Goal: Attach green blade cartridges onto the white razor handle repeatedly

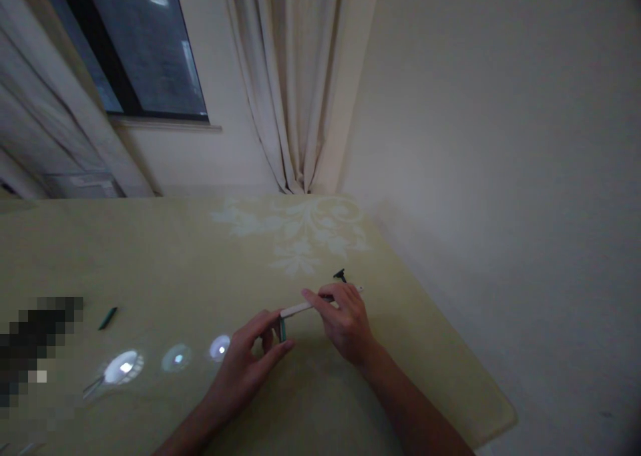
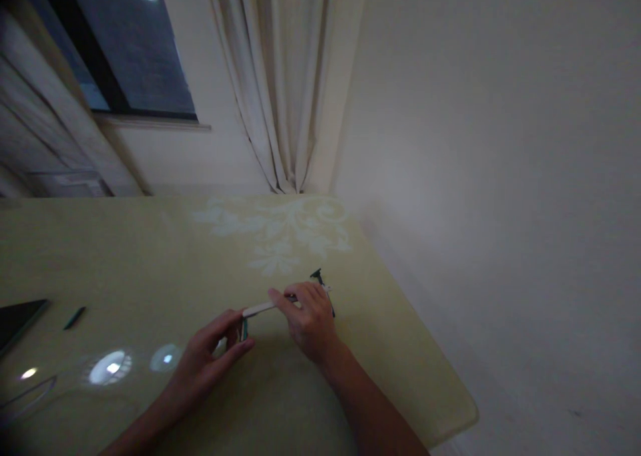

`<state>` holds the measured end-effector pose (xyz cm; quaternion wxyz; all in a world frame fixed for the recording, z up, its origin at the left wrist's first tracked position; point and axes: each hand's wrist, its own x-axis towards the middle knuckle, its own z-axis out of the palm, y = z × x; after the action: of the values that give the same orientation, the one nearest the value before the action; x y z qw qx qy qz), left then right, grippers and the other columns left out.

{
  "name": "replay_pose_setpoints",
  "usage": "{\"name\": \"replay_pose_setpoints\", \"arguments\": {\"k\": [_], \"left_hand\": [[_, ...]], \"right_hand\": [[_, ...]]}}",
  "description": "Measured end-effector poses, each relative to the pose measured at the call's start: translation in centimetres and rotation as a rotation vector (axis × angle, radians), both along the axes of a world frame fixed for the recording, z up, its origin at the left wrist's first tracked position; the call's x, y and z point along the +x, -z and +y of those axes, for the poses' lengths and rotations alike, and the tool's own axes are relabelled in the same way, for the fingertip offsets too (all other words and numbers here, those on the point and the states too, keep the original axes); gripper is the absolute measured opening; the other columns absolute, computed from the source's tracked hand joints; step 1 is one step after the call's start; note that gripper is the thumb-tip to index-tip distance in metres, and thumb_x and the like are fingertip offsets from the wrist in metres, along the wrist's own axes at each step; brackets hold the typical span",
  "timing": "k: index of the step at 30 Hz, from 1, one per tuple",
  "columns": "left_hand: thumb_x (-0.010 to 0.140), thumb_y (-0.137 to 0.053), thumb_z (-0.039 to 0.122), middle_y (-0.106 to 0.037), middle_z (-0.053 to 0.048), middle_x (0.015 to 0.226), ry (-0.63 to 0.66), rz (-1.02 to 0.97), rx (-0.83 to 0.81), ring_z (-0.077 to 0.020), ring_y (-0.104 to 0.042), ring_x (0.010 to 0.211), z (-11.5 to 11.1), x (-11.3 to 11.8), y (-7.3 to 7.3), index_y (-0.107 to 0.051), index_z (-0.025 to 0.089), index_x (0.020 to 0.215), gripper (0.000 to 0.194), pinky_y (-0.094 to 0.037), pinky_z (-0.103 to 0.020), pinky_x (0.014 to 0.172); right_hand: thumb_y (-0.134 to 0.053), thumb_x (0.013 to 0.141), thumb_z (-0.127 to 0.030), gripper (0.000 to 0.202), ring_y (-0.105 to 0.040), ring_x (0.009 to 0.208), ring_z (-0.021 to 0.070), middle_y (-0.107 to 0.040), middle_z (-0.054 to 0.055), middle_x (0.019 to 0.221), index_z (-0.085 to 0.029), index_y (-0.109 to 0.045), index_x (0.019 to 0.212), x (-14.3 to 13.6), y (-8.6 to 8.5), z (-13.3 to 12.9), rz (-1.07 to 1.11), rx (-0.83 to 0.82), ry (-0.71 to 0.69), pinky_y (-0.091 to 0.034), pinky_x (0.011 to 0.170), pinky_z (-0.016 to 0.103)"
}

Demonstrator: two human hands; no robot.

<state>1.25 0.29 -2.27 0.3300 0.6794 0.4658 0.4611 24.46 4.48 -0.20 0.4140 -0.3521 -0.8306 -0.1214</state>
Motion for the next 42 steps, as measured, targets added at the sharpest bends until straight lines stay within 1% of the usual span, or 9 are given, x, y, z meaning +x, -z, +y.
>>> {"name": "replay_pose_setpoints", "arguments": {"k": [4, 8, 13, 17, 21, 26, 32, 38, 42], "left_hand": [[0.091, -0.079, 0.035, -0.067, 0.002, 0.079, 0.02, 0.024, -0.001, -0.0151, -0.061, 0.067, 0.0, -0.1, 0.4, -0.077, 0.027, 0.127, 0.037, -0.052, -0.025, 0.068], [0.09, -0.079, 0.035, -0.075, -0.002, 0.096, 0.005, -0.002, 0.009, -0.0163, -0.065, 0.073, 0.1, -0.1, 0.6, -0.076, 0.028, 0.129, 0.04, -0.055, -0.027, 0.072], [0.09, -0.08, 0.035, -0.067, 0.001, 0.078, -0.012, 0.004, 0.013, -0.0154, -0.061, 0.066, 0.1, -0.1, 0.0, -0.078, 0.024, 0.125, 0.037, -0.054, -0.026, 0.069], [0.09, -0.08, 0.035, -0.067, 0.001, 0.079, 0.018, 0.011, 0.01, -0.0151, -0.06, 0.066, 0.2, 0.0, 0.2, -0.077, 0.025, 0.128, 0.039, -0.053, -0.025, 0.067], [0.09, -0.08, 0.034, -0.073, -0.001, 0.091, 0.013, 0.006, -0.004, -0.0151, -0.063, 0.068, 0.3, -0.1, 0.5, -0.076, 0.027, 0.129, 0.04, -0.054, -0.027, 0.071], [0.089, -0.08, 0.036, -0.067, 0.001, 0.078, -0.002, -0.002, 0.003, -0.0156, -0.061, 0.066, 0.2, 0.0, 0.2, -0.078, 0.024, 0.124, 0.036, -0.052, -0.026, 0.067], [0.09, -0.079, 0.034, -0.073, -0.001, 0.088, 0.018, 0.002, -0.002, -0.0151, -0.062, 0.067, 0.3, 0.1, 0.3, -0.077, 0.027, 0.128, 0.039, -0.053, -0.027, 0.069], [0.09, -0.079, 0.035, -0.068, 0.001, 0.079, 0.013, 0.008, 0.032, -0.0149, -0.061, 0.065, 0.1, 0.1, 0.1, -0.078, 0.025, 0.123, 0.035, -0.052, -0.026, 0.066], [0.09, -0.079, 0.036, -0.072, -0.001, 0.084, 0.022, 0.026, -0.011, -0.0167, -0.063, 0.069, 0.0, 0.2, 0.2, -0.078, 0.025, 0.126, 0.038, -0.055, -0.028, 0.069]], "right_hand": [[-0.054, 0.106, -0.011, 0.033, -0.059, 0.086, 0.0206, -0.069, 0.007, 0.093, -0.022, -0.077, 0.127, -0.5, 0.3, -0.1, -0.005, -0.006, -0.033, -0.043, 0.079, 0.035], [-0.056, 0.106, -0.014, 0.032, -0.06, 0.088, 0.0204, -0.07, 0.007, 0.095, -0.023, -0.076, 0.129, -1.0, 0.4, -0.6, -0.031, -0.031, -0.095, -0.044, 0.08, 0.035], [-0.054, 0.106, -0.01, 0.033, -0.06, 0.086, 0.0201, -0.069, 0.007, 0.093, -0.022, -0.078, 0.125, -0.1, -0.1, 0.1, 0.04, 0.01, -0.006, -0.044, 0.08, 0.035], [-0.056, 0.104, -0.01, 0.033, -0.06, 0.086, 0.0203, -0.069, 0.007, 0.092, -0.023, -0.077, 0.126, -0.4, 0.1, 0.1, -0.006, -0.001, -0.038, -0.044, 0.078, 0.035], [-0.054, 0.105, -0.011, 0.034, -0.06, 0.086, 0.0201, -0.07, 0.007, 0.094, -0.021, -0.075, 0.13, -0.6, 0.2, -0.2, -0.034, -0.008, -0.1, -0.044, 0.079, 0.035], [-0.055, 0.104, -0.009, 0.034, -0.06, 0.085, 0.0205, -0.068, 0.007, 0.092, -0.022, -0.077, 0.127, 0.1, -0.1, 0.3, 0.004, 0.007, -0.01, -0.044, 0.08, 0.035], [-0.054, 0.107, -0.013, 0.03, -0.059, 0.084, 0.0199, -0.07, 0.007, 0.091, -0.02, -0.076, 0.127, -0.6, 0.1, -0.1, -0.033, 0.011, -0.109, -0.044, 0.078, 0.034], [-0.054, 0.105, -0.009, 0.034, -0.059, 0.086, 0.0205, -0.069, 0.007, 0.093, -0.021, -0.076, 0.128, 0.4, -0.4, 0.3, -0.003, 0.037, -0.027, -0.044, 0.08, 0.035], [-0.056, 0.105, -0.011, 0.031, -0.061, 0.085, 0.0199, -0.07, 0.007, 0.092, -0.019, -0.075, 0.128, -0.2, 0.0, 0.0, -0.052, 0.028, -0.095, -0.043, 0.079, 0.035]]}}
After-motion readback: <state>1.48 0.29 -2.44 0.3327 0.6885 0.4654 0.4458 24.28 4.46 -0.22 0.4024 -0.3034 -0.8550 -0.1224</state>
